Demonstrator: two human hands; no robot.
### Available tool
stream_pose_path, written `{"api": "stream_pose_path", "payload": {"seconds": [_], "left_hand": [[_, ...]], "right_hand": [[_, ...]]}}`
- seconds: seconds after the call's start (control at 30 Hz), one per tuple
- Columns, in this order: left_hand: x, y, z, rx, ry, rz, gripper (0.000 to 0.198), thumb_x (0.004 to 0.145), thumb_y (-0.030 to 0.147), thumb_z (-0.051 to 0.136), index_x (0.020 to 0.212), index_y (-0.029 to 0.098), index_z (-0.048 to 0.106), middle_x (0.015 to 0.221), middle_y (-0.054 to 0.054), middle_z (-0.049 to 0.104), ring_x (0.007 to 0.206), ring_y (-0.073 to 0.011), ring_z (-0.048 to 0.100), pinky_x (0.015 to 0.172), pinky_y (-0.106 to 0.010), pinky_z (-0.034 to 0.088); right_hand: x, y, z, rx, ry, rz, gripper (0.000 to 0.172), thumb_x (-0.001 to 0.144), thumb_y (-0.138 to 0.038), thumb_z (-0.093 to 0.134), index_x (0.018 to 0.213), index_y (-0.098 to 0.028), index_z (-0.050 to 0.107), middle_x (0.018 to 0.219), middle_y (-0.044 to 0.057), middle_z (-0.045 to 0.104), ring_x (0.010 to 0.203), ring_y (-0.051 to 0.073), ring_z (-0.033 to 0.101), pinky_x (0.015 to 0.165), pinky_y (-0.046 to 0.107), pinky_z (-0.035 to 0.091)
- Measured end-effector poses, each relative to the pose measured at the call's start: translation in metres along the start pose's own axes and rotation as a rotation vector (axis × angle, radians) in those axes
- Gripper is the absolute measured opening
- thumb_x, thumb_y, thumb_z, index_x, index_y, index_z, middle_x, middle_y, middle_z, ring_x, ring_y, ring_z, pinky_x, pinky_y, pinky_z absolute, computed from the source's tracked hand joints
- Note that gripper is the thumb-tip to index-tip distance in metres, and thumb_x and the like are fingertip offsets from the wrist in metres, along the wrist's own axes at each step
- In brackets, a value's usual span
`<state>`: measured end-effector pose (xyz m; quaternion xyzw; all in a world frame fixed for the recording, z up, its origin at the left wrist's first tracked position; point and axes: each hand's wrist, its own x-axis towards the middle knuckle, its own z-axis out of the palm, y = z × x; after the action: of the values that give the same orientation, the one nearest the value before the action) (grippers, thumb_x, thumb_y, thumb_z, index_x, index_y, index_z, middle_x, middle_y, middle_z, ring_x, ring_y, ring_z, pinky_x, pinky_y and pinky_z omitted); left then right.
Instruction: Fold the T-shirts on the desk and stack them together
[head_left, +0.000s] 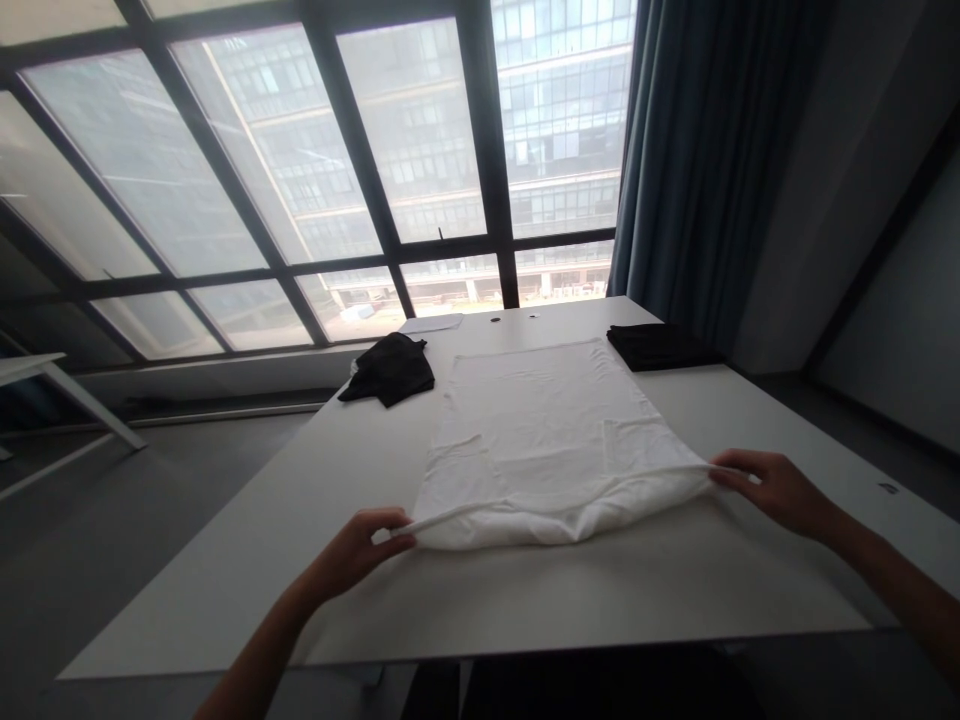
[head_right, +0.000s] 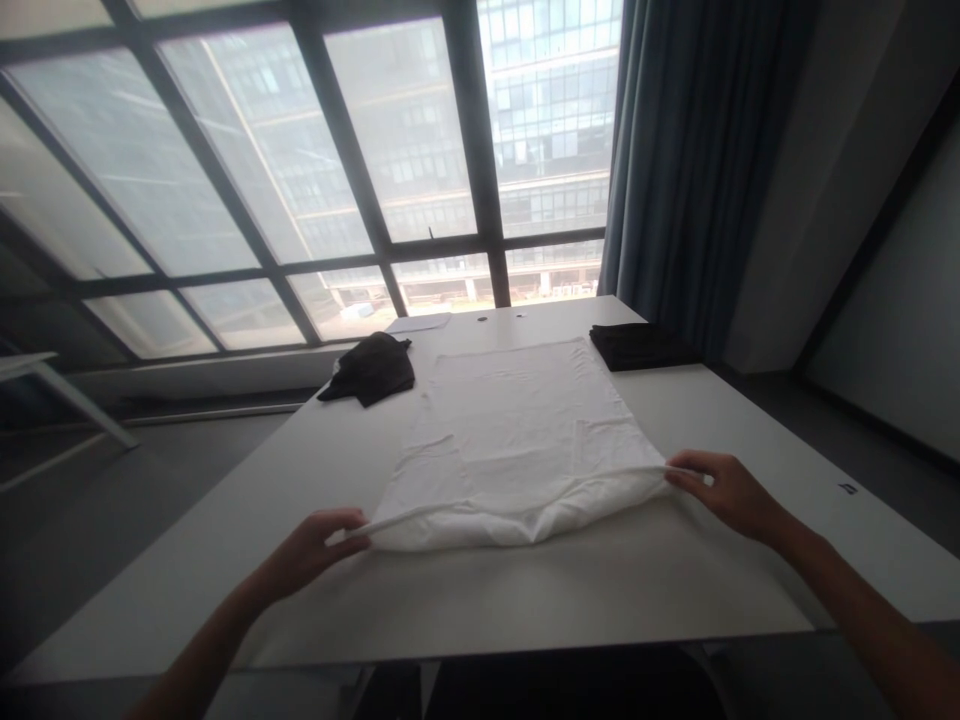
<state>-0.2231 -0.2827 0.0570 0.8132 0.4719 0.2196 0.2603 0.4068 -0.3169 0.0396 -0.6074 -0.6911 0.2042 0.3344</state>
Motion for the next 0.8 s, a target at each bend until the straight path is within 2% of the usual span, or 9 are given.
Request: {"api": "stream_pose_path", "payload": {"seconds": [0.07, 0.17, 0.3, 0.4, 0.47, 0.57, 0.7, 0.8], "left_hand": [[0.013, -0.004, -0.007, -0.043, 0.035, 0.004, 0.033, 0.086, 0.049, 0.069, 0.085, 0.017, 0.077, 0.084, -0.003, 0.074, 0.079, -0.0197, 0.065, 0.074, -0.026, 0.052], [0.045, -0.010, -0.024, -0.170, 0.116, -0.006, 0.038, 0.083, 0.053, 0.072, 0.086, 0.015, 0.078, 0.084, -0.006, 0.074, 0.078, -0.0211, 0.066, 0.071, -0.027, 0.053], [0.104, -0.017, -0.052, -0.331, 0.296, -0.044, 0.048, 0.073, 0.058, 0.080, 0.090, 0.014, 0.077, 0.085, -0.008, 0.075, 0.075, -0.0213, 0.064, 0.068, -0.029, 0.052], [0.149, -0.027, -0.060, -0.364, 0.374, -0.069, 0.053, 0.069, 0.062, 0.081, 0.091, 0.013, 0.076, 0.080, -0.006, 0.072, 0.071, -0.0178, 0.061, 0.065, -0.026, 0.047], [0.176, -0.038, -0.056, -0.338, 0.362, -0.112, 0.055, 0.068, 0.064, 0.079, 0.088, 0.013, 0.076, 0.074, -0.004, 0.069, 0.066, -0.0153, 0.057, 0.061, -0.024, 0.043], [0.204, -0.057, -0.039, -0.233, 0.280, -0.217, 0.053, 0.061, 0.064, 0.078, 0.076, 0.013, 0.075, 0.061, 0.000, 0.062, 0.059, -0.0136, 0.050, 0.057, -0.024, 0.037], [0.220, -0.078, -0.021, -0.099, 0.181, -0.332, 0.047, 0.055, 0.059, 0.078, 0.069, 0.014, 0.074, 0.055, 0.002, 0.057, 0.056, -0.0129, 0.044, 0.054, -0.024, 0.032], [0.223, -0.084, -0.021, -0.087, 0.151, -0.377, 0.049, 0.055, 0.061, 0.077, 0.068, 0.013, 0.074, 0.055, 0.002, 0.056, 0.056, -0.0128, 0.043, 0.054, -0.024, 0.031]], "right_hand": [[0.017, -0.005, -0.001, 0.004, -0.001, -0.019, 0.051, 0.083, -0.070, 0.063, 0.090, -0.022, 0.078, 0.094, 0.008, 0.077, 0.086, 0.028, 0.069, 0.078, 0.035, 0.053], [0.057, -0.016, -0.010, 0.034, 0.016, -0.042, 0.057, 0.077, -0.075, 0.064, 0.087, -0.021, 0.077, 0.091, 0.008, 0.077, 0.084, 0.028, 0.068, 0.076, 0.036, 0.053], [0.124, -0.028, -0.029, 0.083, 0.107, -0.061, 0.059, 0.072, -0.076, 0.069, 0.089, -0.020, 0.077, 0.089, 0.008, 0.076, 0.084, 0.028, 0.067, 0.075, 0.035, 0.052], [0.174, -0.026, -0.032, 0.102, 0.142, -0.040, 0.056, 0.071, -0.073, 0.071, 0.089, -0.019, 0.077, 0.088, 0.007, 0.075, 0.082, 0.025, 0.065, 0.072, 0.033, 0.050], [0.203, -0.016, -0.021, 0.120, 0.116, -0.005, 0.055, 0.070, -0.071, 0.072, 0.087, -0.019, 0.076, 0.085, 0.006, 0.074, 0.079, 0.023, 0.064, 0.070, 0.031, 0.048], [0.234, 0.006, 0.007, 0.107, 0.030, 0.064, 0.053, 0.062, -0.068, 0.075, 0.077, -0.017, 0.074, 0.075, 0.005, 0.070, 0.072, 0.020, 0.061, 0.065, 0.029, 0.045], [0.252, 0.033, 0.040, 0.014, -0.094, 0.160, 0.049, 0.056, -0.063, 0.078, 0.064, -0.016, 0.069, 0.060, 0.002, 0.062, 0.062, 0.017, 0.054, 0.058, 0.028, 0.040], [0.254, 0.045, 0.044, -0.005, -0.142, 0.187, 0.049, 0.057, -0.064, 0.078, 0.063, -0.016, 0.069, 0.059, 0.002, 0.061, 0.060, 0.015, 0.052, 0.056, 0.027, 0.038]]}}
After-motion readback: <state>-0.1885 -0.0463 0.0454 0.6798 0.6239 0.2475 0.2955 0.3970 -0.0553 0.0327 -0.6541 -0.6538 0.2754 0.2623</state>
